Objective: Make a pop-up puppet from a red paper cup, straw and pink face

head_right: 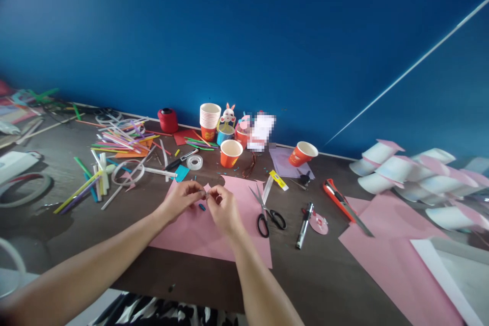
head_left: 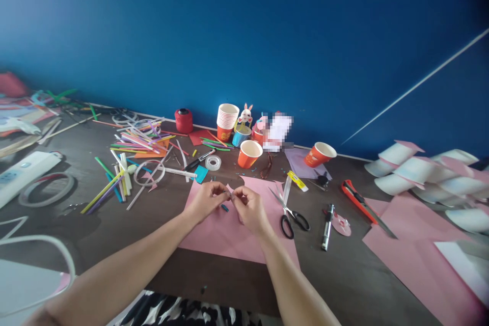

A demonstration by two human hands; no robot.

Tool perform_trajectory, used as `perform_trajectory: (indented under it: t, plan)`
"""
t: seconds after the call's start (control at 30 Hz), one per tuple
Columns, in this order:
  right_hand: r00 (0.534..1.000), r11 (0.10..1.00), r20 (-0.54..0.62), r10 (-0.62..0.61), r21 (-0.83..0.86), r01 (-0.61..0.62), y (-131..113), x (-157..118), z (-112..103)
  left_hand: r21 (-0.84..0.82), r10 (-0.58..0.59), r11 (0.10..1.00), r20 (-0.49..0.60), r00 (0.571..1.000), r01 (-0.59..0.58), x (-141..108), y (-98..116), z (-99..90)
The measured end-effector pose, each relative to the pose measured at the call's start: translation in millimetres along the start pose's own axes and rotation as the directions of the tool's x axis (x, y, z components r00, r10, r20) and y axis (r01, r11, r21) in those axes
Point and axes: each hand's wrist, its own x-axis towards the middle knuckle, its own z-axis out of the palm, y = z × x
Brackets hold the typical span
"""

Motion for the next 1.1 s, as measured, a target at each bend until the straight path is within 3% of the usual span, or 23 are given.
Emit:
perform_trajectory:
  t: [0.2, 0.3, 0.4, 0.53, 0.87, 1.1]
  plan:
    - [0.999, 0.998, 0.005, 0.045, 0.050, -0.045, 4.0, 2.5, 0.5, -0.168, -0.115, 0.979, 0.025, 0.993, 0.117, 0.4, 2.7, 0.7]
    - [0.998, 0.999, -0.040, -0.044, -0.018, 0.043, 3.1, 0.6, 0.4, -0.205, -0.147, 0.968, -0.004, 0.989, 0.143, 0.5, 4.0, -0.2]
    - [0.980, 0.973, -0.054, -0.193, -0.137, 0.184, -0.7, -1.4, -1.4, -0.191, -0.195, 0.963, -0.014, 0.981, 0.189, 0.5, 5.1, -1.3]
    - [0.950, 0.910, 0.012, -0.312, -0.282, 0.303, -4.7, -2.9, -4.3, -0.135, -0.205, 0.969, 0.014, 0.979, 0.205, 0.2, 6.5, -1.8]
    - [0.922, 0.778, 0.127, -0.367, -0.502, 0.378, -6.7, -5.4, -6.4, -0.063, -0.244, 0.967, 0.054, 0.968, 0.247, -1.7, 10.1, -4.5]
    - [0.917, 0.728, 0.162, -0.365, -0.563, 0.390, -5.3, -5.2, -6.0, -0.056, -0.254, 0.964, 0.070, 0.965, 0.258, -1.6, 9.7, -6.1]
